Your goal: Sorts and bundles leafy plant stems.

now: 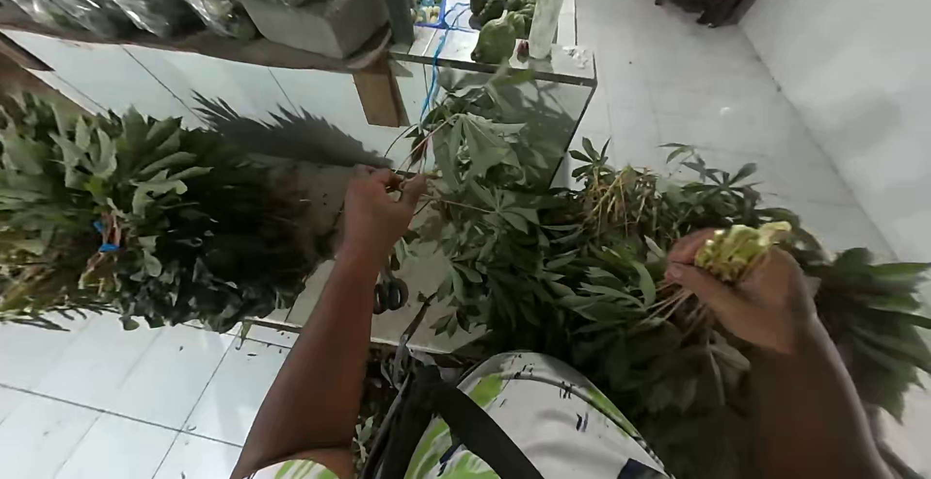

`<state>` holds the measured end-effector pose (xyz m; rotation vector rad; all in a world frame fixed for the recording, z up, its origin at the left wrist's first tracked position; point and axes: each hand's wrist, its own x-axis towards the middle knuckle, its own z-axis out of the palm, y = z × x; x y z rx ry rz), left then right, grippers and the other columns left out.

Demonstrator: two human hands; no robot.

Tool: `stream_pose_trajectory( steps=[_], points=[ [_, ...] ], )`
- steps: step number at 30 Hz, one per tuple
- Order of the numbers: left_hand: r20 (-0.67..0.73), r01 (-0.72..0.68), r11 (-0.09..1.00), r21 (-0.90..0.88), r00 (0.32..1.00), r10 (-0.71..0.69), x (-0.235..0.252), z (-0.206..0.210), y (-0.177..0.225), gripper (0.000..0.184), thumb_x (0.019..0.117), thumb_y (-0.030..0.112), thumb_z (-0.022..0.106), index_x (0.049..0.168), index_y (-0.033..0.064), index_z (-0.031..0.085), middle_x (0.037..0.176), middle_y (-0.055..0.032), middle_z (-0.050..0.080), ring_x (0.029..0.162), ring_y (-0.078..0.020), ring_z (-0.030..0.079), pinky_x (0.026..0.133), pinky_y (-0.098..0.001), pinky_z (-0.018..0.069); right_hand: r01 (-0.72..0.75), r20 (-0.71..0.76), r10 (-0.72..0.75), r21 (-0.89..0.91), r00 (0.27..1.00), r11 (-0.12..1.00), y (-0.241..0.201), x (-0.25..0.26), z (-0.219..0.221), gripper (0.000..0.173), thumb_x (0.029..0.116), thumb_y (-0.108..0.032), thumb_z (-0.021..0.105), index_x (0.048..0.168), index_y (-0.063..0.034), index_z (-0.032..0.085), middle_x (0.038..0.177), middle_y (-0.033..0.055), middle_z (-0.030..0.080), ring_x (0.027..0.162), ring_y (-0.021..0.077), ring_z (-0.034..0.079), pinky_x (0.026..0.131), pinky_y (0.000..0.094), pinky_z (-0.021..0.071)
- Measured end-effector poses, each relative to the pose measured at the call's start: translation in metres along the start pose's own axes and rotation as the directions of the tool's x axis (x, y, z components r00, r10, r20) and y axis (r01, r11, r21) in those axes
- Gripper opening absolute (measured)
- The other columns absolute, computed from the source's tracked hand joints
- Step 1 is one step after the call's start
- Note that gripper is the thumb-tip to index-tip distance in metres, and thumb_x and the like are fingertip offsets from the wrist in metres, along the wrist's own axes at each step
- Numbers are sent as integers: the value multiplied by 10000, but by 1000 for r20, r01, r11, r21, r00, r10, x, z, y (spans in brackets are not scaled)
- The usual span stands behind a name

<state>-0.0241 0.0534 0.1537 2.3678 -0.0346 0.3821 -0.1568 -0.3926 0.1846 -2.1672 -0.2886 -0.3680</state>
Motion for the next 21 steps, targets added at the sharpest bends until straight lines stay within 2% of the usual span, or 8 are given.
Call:
stream_pose_trajectory(
  steps=[1,3,5,8,12,14,16,21],
  points=[
    [-33,-51,999,15,998,51,0,1,6,461,953,487,688,1026,33,722,1166,-200,616,1055,-320,636,921,-529,545,21,7,-20,-73,1000,997,-7,6,2,284,885,-316,720,1044,-85,682,904,-27,708,757,19,668,668,244,599],
    [-38,-133,989,59,990,136,-2,3,16,414,917,454,747,991,47,727,1154,-193,602,1047,-320,625,901,-521,546,44,22,-41,-183,999,982,-24,18,5,307,897,-348,710,1084,-105,687,918,-25,704,774,3,657,693,255,593],
    [-19,-207,974,96,977,210,-4,8,28,332,900,363,780,992,47,733,1167,-190,595,1055,-321,621,906,-515,546,77,50,-67,-233,996,969,-41,31,11,314,886,-325,707,1100,-96,691,924,6,714,778,44,678,696,310,610],
    [4,-339,929,145,940,342,-7,19,44,306,903,321,767,994,32,722,1154,-195,588,1012,-321,632,864,-496,563,229,216,-169,-297,962,927,-61,52,34,232,875,-262,720,1035,-94,712,950,37,713,781,139,689,682,394,614],
    [117,-441,871,217,897,426,-16,24,75,296,940,325,727,1022,40,728,1125,-199,607,985,-350,641,839,-518,563,290,354,-154,-373,923,881,-59,77,82,354,906,-208,752,1257,-173,715,1352,21,644,1094,197,689,895,444,612],
    [161,-479,844,241,877,452,-19,28,84,274,944,320,717,992,50,721,1094,-181,604,972,-349,632,826,-519,551,258,354,-103,-424,929,868,-51,89,98,419,925,-238,739,1336,-194,667,1443,28,585,1114,223,683,887,459,610],
    [169,-520,813,262,854,492,-21,32,86,266,938,319,716,964,55,711,1061,-158,600,964,-333,626,830,-514,549,195,362,-13,-471,932,860,-46,98,107,442,938,-281,723,1368,-244,626,1414,54,595,1088,262,688,861,496,605],
    [117,-474,819,324,879,463,-30,47,89,288,953,371,674,978,86,706,1087,-139,606,1007,-332,615,873,-540,512,68,311,120,-533,943,844,-46,101,118,388,937,-296,711,1309,-210,641,1154,97,705,962,304,710,800,551,592]
  ],
)
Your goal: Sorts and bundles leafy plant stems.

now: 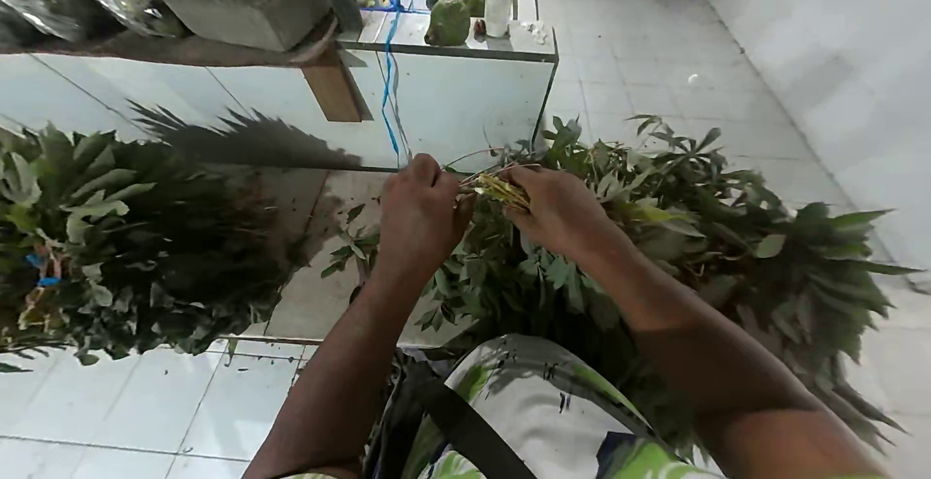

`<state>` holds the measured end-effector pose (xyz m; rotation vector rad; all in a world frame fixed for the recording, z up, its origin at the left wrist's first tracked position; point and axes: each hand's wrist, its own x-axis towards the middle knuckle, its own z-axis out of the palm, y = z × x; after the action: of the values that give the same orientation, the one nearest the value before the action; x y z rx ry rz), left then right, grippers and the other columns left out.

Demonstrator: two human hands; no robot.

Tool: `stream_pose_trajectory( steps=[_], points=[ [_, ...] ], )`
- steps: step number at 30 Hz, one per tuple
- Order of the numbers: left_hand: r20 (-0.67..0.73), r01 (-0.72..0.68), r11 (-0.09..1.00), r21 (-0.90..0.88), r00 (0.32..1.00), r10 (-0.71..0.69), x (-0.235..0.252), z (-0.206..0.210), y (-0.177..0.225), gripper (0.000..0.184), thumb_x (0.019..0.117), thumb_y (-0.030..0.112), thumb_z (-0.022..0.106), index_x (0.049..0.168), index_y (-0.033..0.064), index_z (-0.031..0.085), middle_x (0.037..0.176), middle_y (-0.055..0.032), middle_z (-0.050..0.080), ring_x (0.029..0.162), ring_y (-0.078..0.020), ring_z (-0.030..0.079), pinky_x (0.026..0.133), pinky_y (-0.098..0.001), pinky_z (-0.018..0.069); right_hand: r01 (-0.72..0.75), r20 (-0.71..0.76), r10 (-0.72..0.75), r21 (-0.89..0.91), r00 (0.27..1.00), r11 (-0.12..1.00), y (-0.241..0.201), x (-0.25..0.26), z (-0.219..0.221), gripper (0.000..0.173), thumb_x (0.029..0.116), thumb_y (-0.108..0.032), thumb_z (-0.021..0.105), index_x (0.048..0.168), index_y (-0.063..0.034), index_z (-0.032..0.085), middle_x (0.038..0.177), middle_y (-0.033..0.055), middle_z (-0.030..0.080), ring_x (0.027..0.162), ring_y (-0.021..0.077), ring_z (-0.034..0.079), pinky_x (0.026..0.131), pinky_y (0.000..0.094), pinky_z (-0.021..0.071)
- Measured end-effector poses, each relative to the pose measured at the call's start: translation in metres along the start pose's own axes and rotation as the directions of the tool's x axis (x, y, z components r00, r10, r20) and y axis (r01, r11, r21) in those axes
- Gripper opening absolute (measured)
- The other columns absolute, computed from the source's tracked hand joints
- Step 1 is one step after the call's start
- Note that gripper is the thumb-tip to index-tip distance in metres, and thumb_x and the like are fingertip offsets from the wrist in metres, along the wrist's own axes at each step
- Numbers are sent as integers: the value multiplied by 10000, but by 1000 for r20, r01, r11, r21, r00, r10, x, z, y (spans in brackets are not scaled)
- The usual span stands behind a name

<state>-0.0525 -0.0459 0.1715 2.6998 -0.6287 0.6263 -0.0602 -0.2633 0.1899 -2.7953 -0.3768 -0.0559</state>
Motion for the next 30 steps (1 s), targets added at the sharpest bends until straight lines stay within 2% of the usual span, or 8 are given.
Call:
stream_pose_trajectory(
  steps=[4,9,11,13,15,18,21,30],
  points=[
    [-113,142,989,-35,983,-145,0,20,14,277,953,336,660,984,68,724,1076,-154,618,936,-324,646,781,-513,550,-117,-15,118,75,993,990,-10,-8,9,380,923,-256,713,1289,-185,641,937,109,722,822,325,714,682,568,582],
    [-50,304,893,-332,940,-339,-2,32,22,310,970,374,675,988,71,736,1036,-100,617,865,-205,652,747,-385,592,-200,9,201,172,979,965,-5,-10,15,433,954,-330,684,1351,-168,620,1025,113,736,917,318,722,780,580,584],
    [195,411,648,-641,904,-380,-5,31,15,291,981,350,685,919,67,709,852,-42,633,717,-135,599,657,-332,532,-146,53,137,231,989,962,8,-11,16,434,949,-291,705,1353,-151,630,1094,135,729,985,330,713,849,599,570],
    [411,465,218,-858,876,-252,-12,36,-2,278,1016,330,627,876,93,659,720,1,596,574,-76,514,530,-251,453,-9,84,-21,340,996,940,29,-11,19,415,930,-250,732,1319,-130,654,1124,124,730,1021,280,712,907,566,573],
    [444,444,-37,-895,882,-161,-22,38,-20,235,1027,310,574,896,133,657,703,47,564,561,-46,503,513,-218,458,75,72,-123,463,990,883,46,-14,27,367,866,-234,762,1204,-107,698,1040,96,735,948,210,711,857,502,589],
    [313,391,167,-905,878,-361,-42,24,-35,243,1049,314,578,963,109,676,799,29,637,587,-53,540,536,-227,490,40,90,-116,592,989,805,43,-37,17,321,878,-257,768,1156,-109,705,1029,17,713,910,76,678,832,335,595],
    [118,342,305,-889,814,-569,-79,6,-52,270,1071,358,542,1070,119,667,850,40,647,607,-57,555,539,-244,505,116,39,-159,519,987,847,48,-49,17,284,878,-233,767,1138,-133,710,1126,7,698,943,73,681,838,332,606],
    [-100,370,211,-905,296,-950,-231,-44,-68,282,1115,437,371,1121,237,570,850,84,618,573,-56,557,519,-225,520,234,-127,-197,589,972,774,67,-53,33,592,902,-289,766,1396,-69,525,1360,82,574,1072,100,653,893,296,593]
  ],
)
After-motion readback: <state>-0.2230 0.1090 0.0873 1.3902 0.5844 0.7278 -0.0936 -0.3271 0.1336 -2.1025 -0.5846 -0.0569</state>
